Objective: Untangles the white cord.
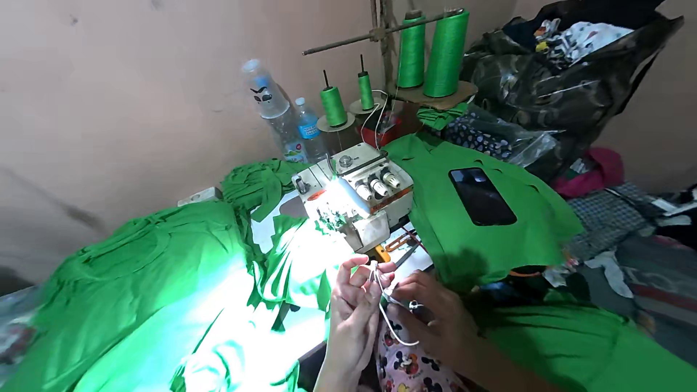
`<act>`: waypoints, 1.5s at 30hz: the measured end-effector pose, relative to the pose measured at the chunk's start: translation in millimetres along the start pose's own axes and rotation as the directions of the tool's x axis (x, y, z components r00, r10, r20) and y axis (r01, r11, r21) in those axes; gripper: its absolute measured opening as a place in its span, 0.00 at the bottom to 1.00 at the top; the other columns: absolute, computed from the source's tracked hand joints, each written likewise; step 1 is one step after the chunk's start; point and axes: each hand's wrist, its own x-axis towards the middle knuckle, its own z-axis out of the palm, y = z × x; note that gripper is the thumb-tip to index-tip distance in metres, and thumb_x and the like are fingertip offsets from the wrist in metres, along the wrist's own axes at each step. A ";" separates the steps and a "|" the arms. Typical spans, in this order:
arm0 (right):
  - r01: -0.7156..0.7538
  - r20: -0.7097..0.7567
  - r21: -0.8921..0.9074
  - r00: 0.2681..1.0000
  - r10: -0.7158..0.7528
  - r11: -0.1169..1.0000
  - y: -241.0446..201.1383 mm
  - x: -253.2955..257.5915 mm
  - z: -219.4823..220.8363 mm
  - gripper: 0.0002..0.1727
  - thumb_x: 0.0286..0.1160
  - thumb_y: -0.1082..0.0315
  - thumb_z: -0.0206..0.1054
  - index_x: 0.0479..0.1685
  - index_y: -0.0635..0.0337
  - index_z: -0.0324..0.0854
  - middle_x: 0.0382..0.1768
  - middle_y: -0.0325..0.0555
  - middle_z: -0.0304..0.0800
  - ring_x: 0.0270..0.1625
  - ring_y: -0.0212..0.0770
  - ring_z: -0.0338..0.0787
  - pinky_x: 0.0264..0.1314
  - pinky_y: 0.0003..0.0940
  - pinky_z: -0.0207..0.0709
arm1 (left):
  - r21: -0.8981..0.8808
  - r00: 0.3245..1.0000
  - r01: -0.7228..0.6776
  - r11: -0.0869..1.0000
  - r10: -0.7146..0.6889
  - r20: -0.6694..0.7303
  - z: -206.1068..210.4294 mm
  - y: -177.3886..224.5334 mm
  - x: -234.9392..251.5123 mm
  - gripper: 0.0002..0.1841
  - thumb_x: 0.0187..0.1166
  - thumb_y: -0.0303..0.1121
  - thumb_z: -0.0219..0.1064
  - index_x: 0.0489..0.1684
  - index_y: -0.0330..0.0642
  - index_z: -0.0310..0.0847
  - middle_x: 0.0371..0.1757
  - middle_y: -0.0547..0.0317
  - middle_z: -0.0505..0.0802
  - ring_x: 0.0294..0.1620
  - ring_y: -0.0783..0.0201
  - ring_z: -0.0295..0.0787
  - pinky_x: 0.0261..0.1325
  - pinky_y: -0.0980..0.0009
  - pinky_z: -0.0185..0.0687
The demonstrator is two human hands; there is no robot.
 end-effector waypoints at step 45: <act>-0.304 0.671 0.089 0.722 0.169 0.949 38.2 -11.2 -78.3 0.18 0.81 0.54 0.67 0.39 0.61 0.91 0.40 0.40 0.95 0.42 0.23 0.90 0.45 0.18 0.83 | 0.298 0.989 -0.002 0.955 0.046 -0.139 -17.5 26.5 -8.7 0.26 0.75 0.39 0.72 0.68 0.41 0.66 0.46 0.57 0.97 0.45 0.64 0.97 0.52 0.69 0.91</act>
